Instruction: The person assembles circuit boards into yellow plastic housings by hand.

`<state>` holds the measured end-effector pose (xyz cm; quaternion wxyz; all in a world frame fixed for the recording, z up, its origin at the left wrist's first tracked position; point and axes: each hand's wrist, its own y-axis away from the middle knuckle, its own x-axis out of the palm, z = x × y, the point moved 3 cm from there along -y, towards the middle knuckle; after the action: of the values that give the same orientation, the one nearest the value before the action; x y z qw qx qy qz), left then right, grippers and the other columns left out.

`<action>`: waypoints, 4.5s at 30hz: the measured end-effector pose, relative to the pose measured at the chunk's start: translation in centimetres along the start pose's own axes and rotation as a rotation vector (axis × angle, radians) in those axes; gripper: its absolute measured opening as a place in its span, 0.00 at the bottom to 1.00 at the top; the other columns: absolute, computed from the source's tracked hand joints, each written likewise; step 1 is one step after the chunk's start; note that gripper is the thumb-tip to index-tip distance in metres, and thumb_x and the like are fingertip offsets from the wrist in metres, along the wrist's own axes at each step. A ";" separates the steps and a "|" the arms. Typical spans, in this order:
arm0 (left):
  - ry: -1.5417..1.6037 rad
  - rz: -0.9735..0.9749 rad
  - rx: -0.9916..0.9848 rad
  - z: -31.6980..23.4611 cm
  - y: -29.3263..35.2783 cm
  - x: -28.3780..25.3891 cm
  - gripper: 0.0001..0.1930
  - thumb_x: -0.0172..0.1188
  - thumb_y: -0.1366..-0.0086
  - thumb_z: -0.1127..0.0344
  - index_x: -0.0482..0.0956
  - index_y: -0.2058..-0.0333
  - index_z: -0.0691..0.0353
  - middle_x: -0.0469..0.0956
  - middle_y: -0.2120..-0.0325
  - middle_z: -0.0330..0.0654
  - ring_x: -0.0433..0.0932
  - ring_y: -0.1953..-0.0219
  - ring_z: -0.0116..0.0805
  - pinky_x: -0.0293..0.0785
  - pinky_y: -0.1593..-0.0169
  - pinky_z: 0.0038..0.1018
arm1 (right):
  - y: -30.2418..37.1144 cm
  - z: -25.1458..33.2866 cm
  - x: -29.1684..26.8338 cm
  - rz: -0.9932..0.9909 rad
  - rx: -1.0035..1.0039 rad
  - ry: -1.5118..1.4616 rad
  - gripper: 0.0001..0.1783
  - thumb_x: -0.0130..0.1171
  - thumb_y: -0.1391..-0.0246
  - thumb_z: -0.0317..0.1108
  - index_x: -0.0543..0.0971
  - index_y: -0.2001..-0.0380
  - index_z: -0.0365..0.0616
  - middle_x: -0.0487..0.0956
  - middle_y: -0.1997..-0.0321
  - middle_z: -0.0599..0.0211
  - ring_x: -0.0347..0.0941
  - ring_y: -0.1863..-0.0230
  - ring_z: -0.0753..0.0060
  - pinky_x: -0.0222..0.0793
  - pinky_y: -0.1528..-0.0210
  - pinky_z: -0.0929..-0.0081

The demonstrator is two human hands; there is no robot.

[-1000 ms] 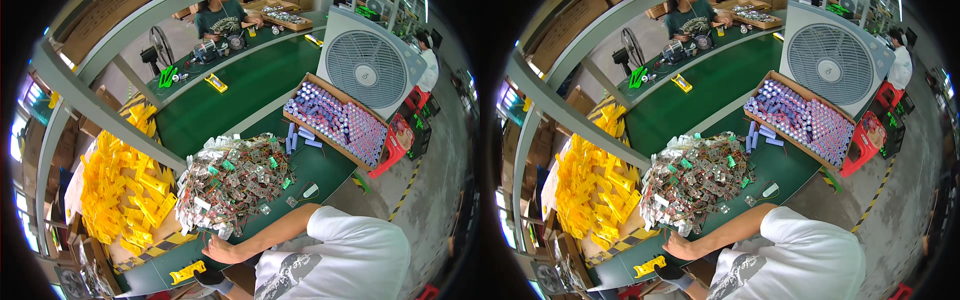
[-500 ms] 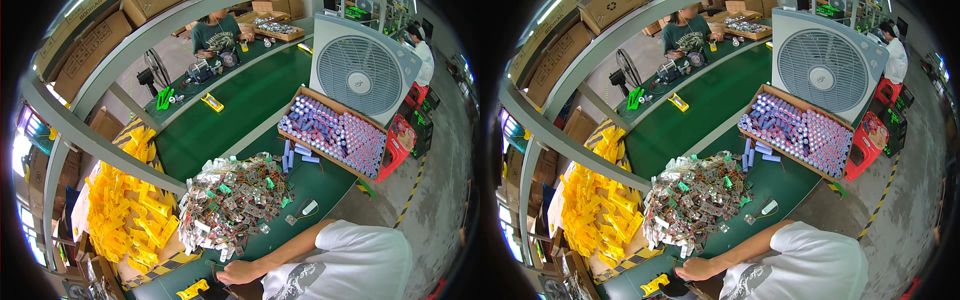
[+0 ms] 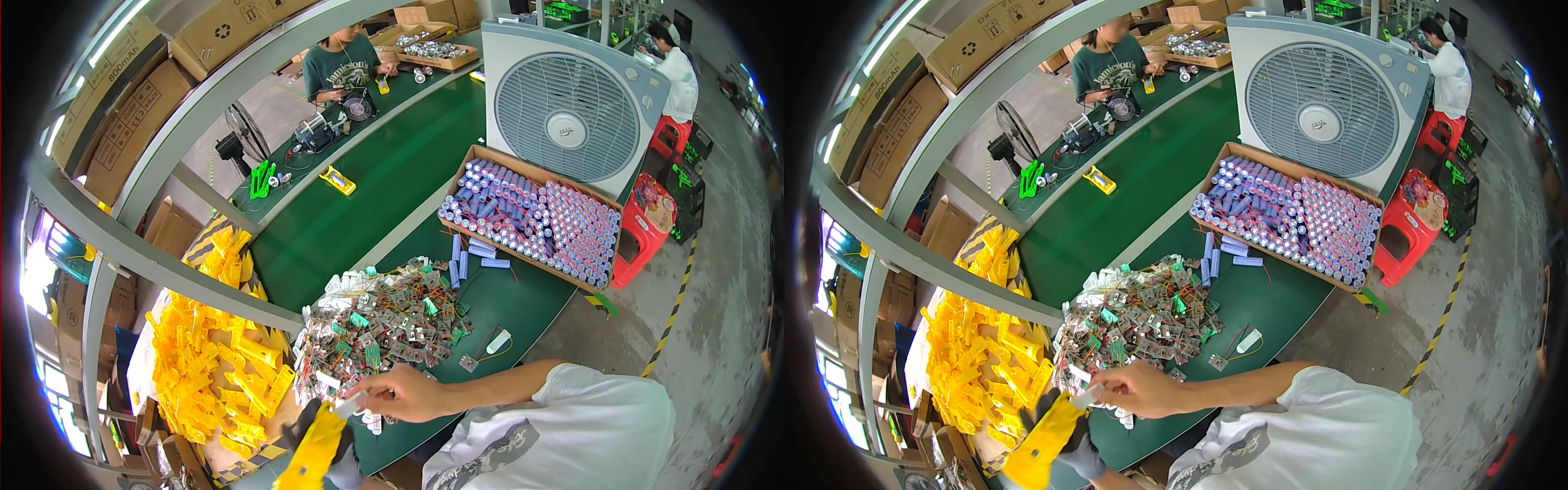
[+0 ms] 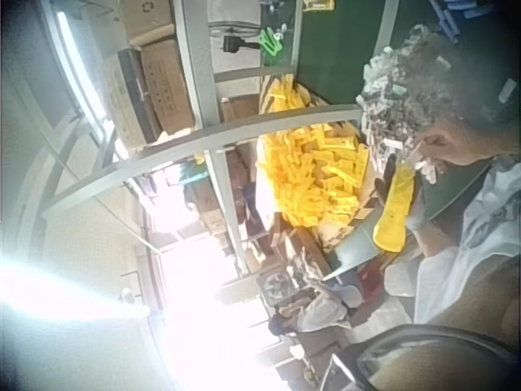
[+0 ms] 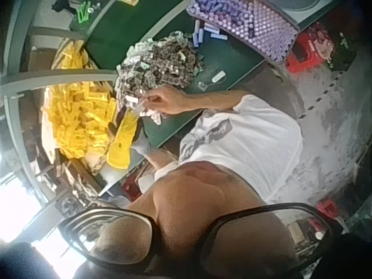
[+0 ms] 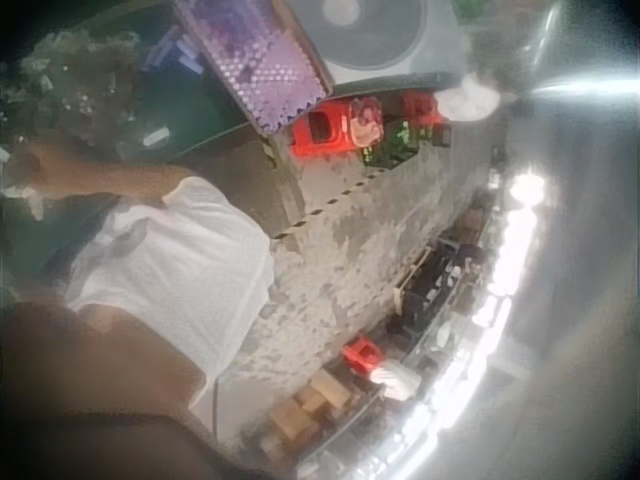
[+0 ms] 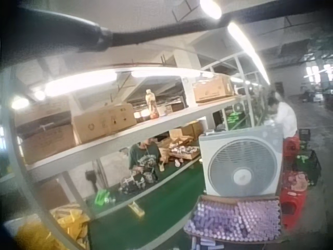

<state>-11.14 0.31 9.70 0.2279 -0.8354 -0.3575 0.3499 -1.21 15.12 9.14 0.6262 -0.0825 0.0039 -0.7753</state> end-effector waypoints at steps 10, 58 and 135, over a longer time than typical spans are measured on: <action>-0.236 0.290 0.417 -3.3 -5.1 3.8 0.18 0.68 0.56 0.70 0.74 0.64 0.59 0.79 0.59 0.46 0.77 0.53 0.52 0.72 0.50 0.42 | 2.7 0.8 -3.1 -0.452 -0.441 0.650 0.11 0.54 0.43 0.29 0.79 0.58 0.41 0.77 0.75 0.59 0.75 0.73 0.66 0.68 0.70 0.71; 0.669 -0.225 -0.348 2.3 -4.9 1.5 0.36 0.62 0.61 0.79 0.65 0.47 0.69 0.74 0.55 0.47 0.76 0.56 0.38 0.71 0.49 0.32 | 6.1 2.9 -1.7 -0.212 -0.488 0.903 0.10 0.68 0.60 0.32 0.79 0.70 0.50 0.77 0.57 0.70 0.71 0.56 0.66 0.66 0.55 0.68; 0.289 0.652 -0.221 4.3 -0.4 10.5 0.41 0.60 0.42 0.64 0.47 0.35 0.62 0.56 0.38 0.45 0.60 0.38 0.37 0.59 0.38 0.27 | 3.9 0.6 -8.0 -0.403 -0.149 0.386 0.15 0.55 0.42 0.41 0.76 0.69 0.37 0.77 0.74 0.68 0.71 0.74 0.80 0.68 0.70 0.77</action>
<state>-9.28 9.11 2.71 0.0612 -0.9657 -0.0721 0.2418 4.31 22.12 8.28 0.4394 0.0216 0.1635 -0.8831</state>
